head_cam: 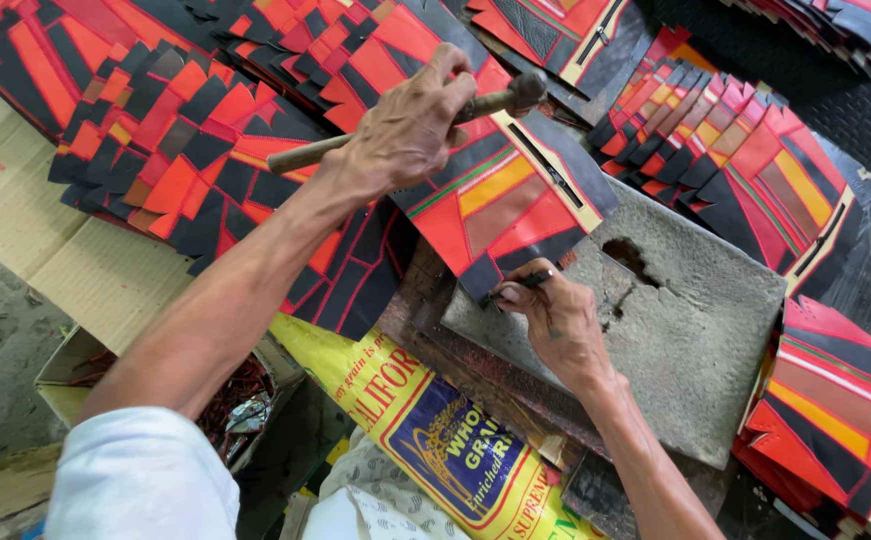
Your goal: The person uses a hammer and a punch tool to create holes along the edges of colorful leather pouches. They repeatedly position the punch, strike it with the hammer, and move to the next spot on the same pouch before setting it aside and picking up another.
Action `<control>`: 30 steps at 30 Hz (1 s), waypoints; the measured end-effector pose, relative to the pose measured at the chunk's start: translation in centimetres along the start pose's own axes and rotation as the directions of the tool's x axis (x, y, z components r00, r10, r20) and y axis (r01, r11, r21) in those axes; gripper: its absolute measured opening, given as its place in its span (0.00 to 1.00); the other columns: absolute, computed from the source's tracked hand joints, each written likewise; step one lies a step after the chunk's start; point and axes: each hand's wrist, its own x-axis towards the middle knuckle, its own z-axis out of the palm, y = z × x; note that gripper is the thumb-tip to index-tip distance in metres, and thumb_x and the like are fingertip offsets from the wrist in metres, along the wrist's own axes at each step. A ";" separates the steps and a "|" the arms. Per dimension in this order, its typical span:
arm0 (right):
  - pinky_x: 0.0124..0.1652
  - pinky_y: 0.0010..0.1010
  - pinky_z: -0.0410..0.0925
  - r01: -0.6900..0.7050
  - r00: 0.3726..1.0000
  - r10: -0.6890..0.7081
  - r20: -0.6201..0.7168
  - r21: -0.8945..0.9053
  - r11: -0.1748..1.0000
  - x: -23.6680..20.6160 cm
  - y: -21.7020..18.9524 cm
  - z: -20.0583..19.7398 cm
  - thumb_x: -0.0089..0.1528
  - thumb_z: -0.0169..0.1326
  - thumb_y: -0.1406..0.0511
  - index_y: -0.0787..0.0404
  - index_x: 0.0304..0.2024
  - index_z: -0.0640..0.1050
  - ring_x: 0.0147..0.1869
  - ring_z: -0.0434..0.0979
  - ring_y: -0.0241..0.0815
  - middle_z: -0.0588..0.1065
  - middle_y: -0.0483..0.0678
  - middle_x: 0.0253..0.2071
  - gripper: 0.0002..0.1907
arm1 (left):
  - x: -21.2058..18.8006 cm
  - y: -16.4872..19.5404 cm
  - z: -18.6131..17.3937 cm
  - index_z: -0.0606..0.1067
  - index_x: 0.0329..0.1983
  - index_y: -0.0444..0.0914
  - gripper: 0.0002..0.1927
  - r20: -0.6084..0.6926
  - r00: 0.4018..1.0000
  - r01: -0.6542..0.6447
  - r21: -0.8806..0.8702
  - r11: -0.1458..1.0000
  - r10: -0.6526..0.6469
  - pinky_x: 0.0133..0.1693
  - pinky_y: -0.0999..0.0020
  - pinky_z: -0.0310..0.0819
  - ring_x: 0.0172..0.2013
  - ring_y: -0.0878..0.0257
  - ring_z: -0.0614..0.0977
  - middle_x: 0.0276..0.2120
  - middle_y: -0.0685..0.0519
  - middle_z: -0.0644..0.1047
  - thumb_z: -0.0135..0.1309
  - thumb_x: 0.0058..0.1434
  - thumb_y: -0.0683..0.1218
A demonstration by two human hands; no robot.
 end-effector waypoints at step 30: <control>0.37 0.44 0.70 0.439 0.877 -0.481 -0.025 -0.370 0.819 -0.9 -0.9 1.3 0.62 0.54 0.73 0.65 0.44 0.75 0.39 0.78 0.63 0.77 0.59 0.37 0.07 | -8.0 18.7 -12.2 0.69 0.53 0.31 0.11 -0.211 0.977 -0.094 -0.506 0.858 -0.018 0.36 0.61 0.78 0.34 0.57 0.82 0.36 0.45 0.78 0.53 0.75 0.44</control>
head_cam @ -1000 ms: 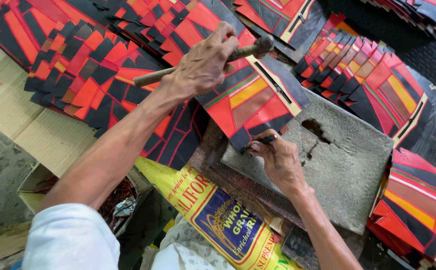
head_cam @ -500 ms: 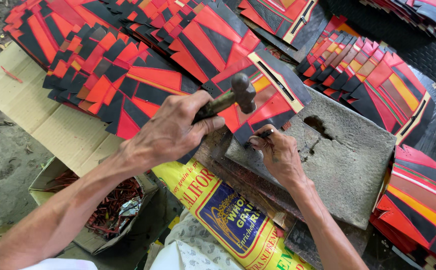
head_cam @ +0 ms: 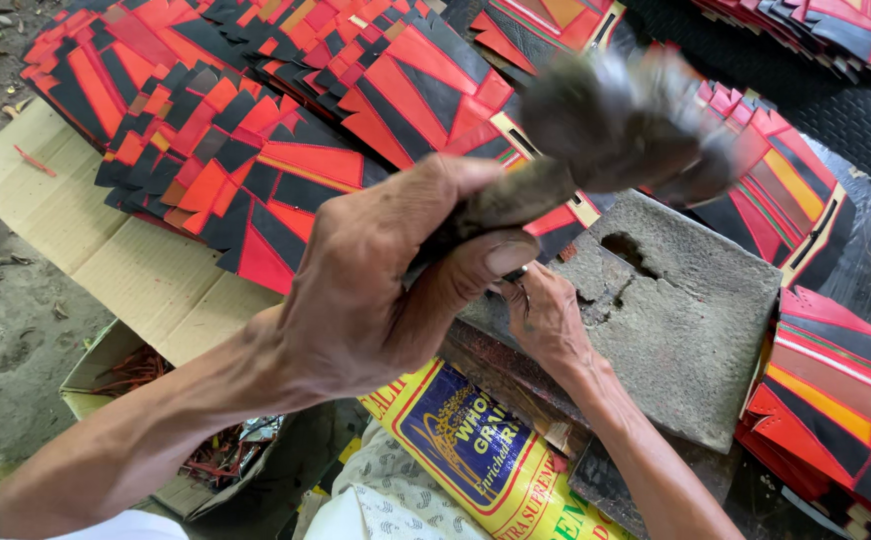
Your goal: The person uses a hammer and a punch tool to create holes along the edges of colorful leather pouches. They repeatedly position the punch, strike it with the hammer, and move to the next spot on the same pouch before setting it aside and picking up another.
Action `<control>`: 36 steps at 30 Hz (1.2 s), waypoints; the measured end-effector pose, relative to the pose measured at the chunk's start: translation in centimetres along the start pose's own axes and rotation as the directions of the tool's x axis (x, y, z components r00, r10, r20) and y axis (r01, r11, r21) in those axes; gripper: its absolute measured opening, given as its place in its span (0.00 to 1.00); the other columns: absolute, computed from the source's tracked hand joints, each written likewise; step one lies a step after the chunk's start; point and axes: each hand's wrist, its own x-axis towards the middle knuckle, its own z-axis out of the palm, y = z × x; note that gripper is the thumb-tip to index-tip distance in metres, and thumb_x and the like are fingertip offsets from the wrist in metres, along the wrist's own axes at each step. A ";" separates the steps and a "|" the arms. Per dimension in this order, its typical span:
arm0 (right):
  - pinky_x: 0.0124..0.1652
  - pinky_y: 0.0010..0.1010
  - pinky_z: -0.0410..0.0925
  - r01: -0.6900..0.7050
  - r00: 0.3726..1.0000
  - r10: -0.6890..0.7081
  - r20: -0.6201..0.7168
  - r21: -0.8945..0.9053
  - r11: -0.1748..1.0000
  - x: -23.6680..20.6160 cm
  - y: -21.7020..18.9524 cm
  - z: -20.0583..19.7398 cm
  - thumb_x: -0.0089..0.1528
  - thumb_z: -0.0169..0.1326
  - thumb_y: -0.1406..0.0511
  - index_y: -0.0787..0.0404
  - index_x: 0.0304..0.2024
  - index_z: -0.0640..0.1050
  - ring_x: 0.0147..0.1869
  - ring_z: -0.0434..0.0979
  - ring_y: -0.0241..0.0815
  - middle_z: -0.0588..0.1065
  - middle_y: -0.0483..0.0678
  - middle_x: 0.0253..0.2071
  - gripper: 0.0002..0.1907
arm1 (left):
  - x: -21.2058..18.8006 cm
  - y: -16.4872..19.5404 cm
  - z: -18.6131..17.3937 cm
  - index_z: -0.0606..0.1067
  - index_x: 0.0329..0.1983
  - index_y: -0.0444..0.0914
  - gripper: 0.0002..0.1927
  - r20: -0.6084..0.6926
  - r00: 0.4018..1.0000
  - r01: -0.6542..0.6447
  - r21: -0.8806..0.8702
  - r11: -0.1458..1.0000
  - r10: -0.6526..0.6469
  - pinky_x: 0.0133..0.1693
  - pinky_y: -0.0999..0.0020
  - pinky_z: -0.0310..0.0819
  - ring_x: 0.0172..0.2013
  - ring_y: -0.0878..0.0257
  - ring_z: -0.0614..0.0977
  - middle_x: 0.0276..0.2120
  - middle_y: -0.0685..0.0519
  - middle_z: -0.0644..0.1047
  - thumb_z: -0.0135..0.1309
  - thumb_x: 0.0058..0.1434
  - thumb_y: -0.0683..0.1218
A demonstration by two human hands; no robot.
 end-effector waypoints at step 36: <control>0.37 0.34 0.76 -0.098 0.995 0.095 0.026 0.219 0.971 0.2 0.8 0.1 0.64 0.50 0.76 0.66 0.43 0.75 0.37 0.84 0.46 0.78 0.54 0.35 0.07 | 0.6 -2.1 -0.1 0.68 0.53 0.32 0.13 0.182 0.983 -0.093 0.324 0.941 0.034 0.30 0.59 0.74 0.32 0.47 0.82 0.38 0.42 0.76 0.57 0.73 0.43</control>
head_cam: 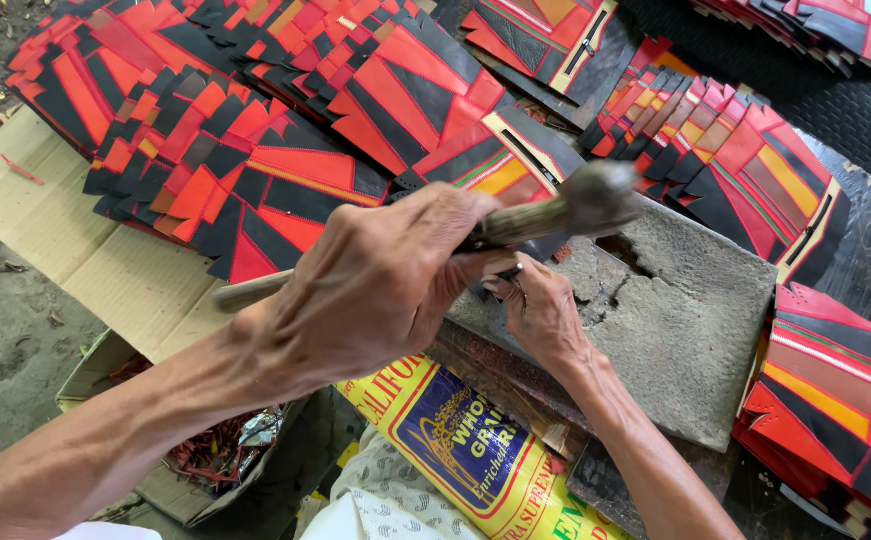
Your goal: The person uses a hammer and a punch tool to create holes along the edges of colorful leather pouches. They repeatedly position the punch, strike it with the hammer, and move to the next spot on the same pouch before setting it aside and picking up another.
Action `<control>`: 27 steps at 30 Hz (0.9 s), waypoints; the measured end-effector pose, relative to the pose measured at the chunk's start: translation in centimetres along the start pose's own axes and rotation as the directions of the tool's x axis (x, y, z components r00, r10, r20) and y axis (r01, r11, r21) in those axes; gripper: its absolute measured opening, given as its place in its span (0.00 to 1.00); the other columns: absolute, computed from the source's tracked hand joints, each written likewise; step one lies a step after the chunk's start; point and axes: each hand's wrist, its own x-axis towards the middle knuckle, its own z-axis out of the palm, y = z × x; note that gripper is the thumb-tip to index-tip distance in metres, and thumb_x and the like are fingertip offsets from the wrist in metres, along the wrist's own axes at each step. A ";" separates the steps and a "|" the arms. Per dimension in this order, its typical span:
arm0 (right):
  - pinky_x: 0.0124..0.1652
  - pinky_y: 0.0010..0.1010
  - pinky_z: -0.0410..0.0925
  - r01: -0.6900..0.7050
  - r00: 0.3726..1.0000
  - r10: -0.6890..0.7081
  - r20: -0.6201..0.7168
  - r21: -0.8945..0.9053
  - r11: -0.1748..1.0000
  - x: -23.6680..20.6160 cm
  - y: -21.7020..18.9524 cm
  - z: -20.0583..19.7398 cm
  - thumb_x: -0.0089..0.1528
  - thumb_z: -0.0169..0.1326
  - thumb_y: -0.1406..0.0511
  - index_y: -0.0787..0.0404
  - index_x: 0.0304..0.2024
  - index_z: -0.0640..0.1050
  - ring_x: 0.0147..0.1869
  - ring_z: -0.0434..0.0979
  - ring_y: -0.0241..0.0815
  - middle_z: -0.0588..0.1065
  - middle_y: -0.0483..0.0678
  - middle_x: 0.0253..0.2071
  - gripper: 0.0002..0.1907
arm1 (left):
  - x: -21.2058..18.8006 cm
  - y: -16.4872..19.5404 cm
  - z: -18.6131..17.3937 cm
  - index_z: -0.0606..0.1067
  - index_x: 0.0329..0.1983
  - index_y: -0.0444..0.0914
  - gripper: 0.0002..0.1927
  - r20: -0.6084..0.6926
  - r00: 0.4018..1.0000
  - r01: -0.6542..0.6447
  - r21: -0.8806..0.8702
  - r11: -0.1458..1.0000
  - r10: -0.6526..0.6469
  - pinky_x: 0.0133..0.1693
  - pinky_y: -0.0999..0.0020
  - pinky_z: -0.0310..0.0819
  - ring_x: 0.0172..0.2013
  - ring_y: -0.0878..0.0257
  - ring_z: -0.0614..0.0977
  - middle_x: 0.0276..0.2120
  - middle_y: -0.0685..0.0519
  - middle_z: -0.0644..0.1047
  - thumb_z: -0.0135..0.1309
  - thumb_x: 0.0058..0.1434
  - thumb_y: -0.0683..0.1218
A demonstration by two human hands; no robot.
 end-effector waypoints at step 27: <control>0.41 0.32 0.78 -0.207 0.978 0.207 0.014 0.056 0.977 0.6 0.1 -0.6 0.71 0.46 0.71 0.67 0.49 0.74 0.42 0.87 0.42 0.82 0.51 0.37 0.08 | -1.2 -2.9 2.1 0.67 0.37 0.33 0.15 0.313 0.868 0.372 0.107 0.922 -0.386 0.26 0.45 0.70 0.29 0.36 0.79 0.23 0.38 0.75 0.56 0.67 0.50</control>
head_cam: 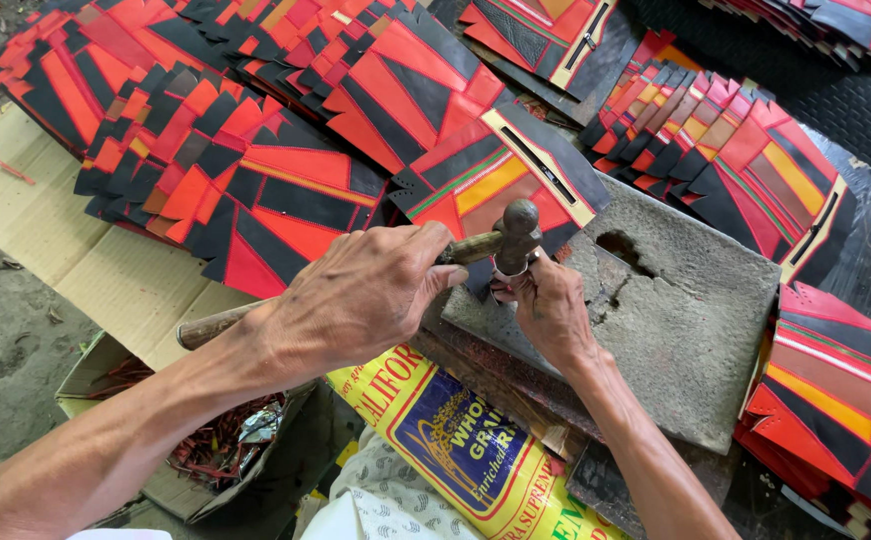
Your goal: The person uses a hammer and a punch tool to create holes along the edges of colorful leather pouches. They repeatedly position the punch, strike it with the hammer, and move to the next spot on the same pouch before setting it aside and picking up another.
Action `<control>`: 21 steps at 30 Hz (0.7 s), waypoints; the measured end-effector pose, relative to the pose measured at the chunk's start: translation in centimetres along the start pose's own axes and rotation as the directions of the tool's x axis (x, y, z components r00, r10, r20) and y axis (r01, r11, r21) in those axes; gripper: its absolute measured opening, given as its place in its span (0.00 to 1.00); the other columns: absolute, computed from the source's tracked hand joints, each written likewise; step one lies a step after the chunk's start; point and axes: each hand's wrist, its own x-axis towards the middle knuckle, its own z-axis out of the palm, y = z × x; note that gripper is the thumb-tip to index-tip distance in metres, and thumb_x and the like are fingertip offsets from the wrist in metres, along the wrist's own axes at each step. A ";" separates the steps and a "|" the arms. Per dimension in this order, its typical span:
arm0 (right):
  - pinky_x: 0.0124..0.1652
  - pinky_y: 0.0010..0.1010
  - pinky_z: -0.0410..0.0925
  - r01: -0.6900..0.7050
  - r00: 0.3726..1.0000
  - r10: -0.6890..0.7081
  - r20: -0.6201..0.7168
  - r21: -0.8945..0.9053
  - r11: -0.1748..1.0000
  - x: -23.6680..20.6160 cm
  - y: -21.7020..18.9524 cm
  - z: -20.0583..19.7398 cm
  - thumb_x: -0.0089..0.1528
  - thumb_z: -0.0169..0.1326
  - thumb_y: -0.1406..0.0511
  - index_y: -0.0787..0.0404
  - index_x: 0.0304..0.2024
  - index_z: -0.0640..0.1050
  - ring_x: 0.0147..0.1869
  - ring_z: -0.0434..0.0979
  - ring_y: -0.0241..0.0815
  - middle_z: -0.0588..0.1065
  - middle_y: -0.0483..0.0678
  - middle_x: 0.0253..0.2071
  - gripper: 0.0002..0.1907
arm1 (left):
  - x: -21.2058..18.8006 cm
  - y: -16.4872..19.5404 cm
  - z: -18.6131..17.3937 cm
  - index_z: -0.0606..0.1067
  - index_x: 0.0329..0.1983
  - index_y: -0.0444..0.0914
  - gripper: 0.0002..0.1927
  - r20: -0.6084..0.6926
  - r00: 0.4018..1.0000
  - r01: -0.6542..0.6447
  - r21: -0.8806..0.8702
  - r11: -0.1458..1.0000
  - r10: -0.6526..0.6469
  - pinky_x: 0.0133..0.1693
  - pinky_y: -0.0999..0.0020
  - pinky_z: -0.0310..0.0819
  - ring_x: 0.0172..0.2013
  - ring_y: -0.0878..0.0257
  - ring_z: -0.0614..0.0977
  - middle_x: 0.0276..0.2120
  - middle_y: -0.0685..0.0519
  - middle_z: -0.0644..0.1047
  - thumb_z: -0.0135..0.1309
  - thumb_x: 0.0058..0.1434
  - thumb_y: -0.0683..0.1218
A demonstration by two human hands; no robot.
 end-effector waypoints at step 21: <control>0.33 0.42 0.68 0.239 0.962 -0.270 -0.045 -0.345 0.908 -0.2 2.2 0.7 0.62 0.59 0.73 0.65 0.34 0.72 0.33 0.79 0.56 0.75 0.57 0.29 0.07 | 0.7 3.9 -0.7 0.68 0.53 0.33 0.09 -0.455 0.846 -0.422 -0.252 0.871 0.279 0.39 0.56 0.79 0.35 0.47 0.83 0.36 0.41 0.78 0.52 0.76 0.43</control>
